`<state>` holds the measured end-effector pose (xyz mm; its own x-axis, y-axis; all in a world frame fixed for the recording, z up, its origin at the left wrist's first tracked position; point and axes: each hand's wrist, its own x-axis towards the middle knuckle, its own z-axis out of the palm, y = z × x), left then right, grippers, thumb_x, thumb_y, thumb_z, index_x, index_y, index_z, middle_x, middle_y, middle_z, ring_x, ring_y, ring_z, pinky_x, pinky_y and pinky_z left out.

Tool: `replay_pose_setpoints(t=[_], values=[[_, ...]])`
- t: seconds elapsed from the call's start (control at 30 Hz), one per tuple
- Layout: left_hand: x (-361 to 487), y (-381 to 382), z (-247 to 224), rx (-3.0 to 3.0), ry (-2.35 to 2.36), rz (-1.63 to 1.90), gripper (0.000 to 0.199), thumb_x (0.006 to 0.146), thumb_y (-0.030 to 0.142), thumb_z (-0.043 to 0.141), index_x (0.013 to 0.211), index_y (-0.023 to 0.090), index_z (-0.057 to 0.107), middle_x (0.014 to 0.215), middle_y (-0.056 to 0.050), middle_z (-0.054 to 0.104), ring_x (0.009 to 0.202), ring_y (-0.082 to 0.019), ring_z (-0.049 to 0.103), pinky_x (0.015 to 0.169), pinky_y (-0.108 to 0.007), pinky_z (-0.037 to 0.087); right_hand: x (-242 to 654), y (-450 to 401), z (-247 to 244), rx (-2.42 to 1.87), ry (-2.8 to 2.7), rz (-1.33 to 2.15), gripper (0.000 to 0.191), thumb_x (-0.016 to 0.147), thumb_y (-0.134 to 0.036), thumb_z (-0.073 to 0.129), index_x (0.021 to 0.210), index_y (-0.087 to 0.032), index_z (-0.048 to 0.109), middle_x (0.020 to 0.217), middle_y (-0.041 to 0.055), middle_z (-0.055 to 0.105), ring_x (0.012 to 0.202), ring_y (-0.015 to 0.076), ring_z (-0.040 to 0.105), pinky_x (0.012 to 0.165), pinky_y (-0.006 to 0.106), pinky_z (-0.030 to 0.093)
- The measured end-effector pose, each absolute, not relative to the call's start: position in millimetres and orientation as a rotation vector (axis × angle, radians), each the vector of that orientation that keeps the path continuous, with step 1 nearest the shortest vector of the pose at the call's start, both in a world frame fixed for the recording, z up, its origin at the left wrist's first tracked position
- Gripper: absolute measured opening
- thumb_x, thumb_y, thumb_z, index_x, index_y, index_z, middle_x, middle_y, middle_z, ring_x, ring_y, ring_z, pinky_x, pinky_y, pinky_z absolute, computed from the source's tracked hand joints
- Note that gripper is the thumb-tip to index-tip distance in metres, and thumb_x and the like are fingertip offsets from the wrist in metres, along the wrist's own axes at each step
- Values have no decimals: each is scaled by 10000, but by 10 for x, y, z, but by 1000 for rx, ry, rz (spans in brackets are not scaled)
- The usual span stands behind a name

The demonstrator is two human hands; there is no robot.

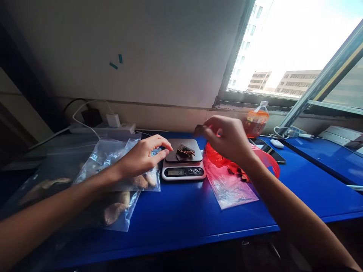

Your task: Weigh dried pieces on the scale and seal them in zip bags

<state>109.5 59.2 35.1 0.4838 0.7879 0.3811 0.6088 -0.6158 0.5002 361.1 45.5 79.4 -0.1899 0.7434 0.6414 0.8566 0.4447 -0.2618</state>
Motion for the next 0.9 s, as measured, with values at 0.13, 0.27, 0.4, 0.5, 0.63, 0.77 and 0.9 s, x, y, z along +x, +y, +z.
replay_pose_setpoints(t=[0.13,0.27,0.4,0.5,0.63,0.77,0.9], values=[[945,494,266,2413,1226,884,272,919,408,471,946,209,656,1077,-58,639,1051,-246,584,911,-340,449,3514,973,480,-1548,-2194,-34,261,863,-316,535,779,-260,775,764,22,662,747,163,578,693,265,394],[901,474,206,2519,1218,843,281,920,379,442,921,188,649,1028,-73,642,1023,-255,588,904,-353,447,3544,1211,240,-1566,-2206,-42,317,920,-366,491,848,-254,779,793,38,655,822,176,565,777,265,397],[912,502,155,2598,1214,759,284,929,358,422,934,193,652,1057,-73,637,1055,-256,573,944,-365,432,3661,1151,241,-1521,-2203,-133,377,903,-500,512,812,-227,755,830,59,644,846,206,540,757,291,393],[911,514,139,2606,1235,715,294,932,363,412,941,196,654,1063,-71,638,1046,-252,574,933,-358,435,3904,942,359,-1427,-2035,-131,429,924,-497,461,718,-185,672,719,40,597,693,165,509,651,276,372],[902,550,126,2573,1277,653,314,924,398,417,956,196,656,1040,-63,656,998,-245,584,885,-338,435,4333,584,528,-1428,-2133,170,507,934,-536,419,581,-186,522,561,1,506,525,117,440,520,255,330],[900,610,101,2530,1362,511,323,916,435,427,881,209,655,920,-29,669,898,-233,589,782,-312,425,4600,502,563,-1546,-2613,397,408,937,-419,446,628,-185,571,593,-3,563,521,110,452,492,245,325],[900,616,108,2510,1406,480,324,913,433,427,837,203,641,886,-21,657,854,-218,584,752,-300,411,4704,694,454,-1602,-2658,29,180,861,-192,489,786,-181,652,764,35,653,635,145,542,581,263,403]])
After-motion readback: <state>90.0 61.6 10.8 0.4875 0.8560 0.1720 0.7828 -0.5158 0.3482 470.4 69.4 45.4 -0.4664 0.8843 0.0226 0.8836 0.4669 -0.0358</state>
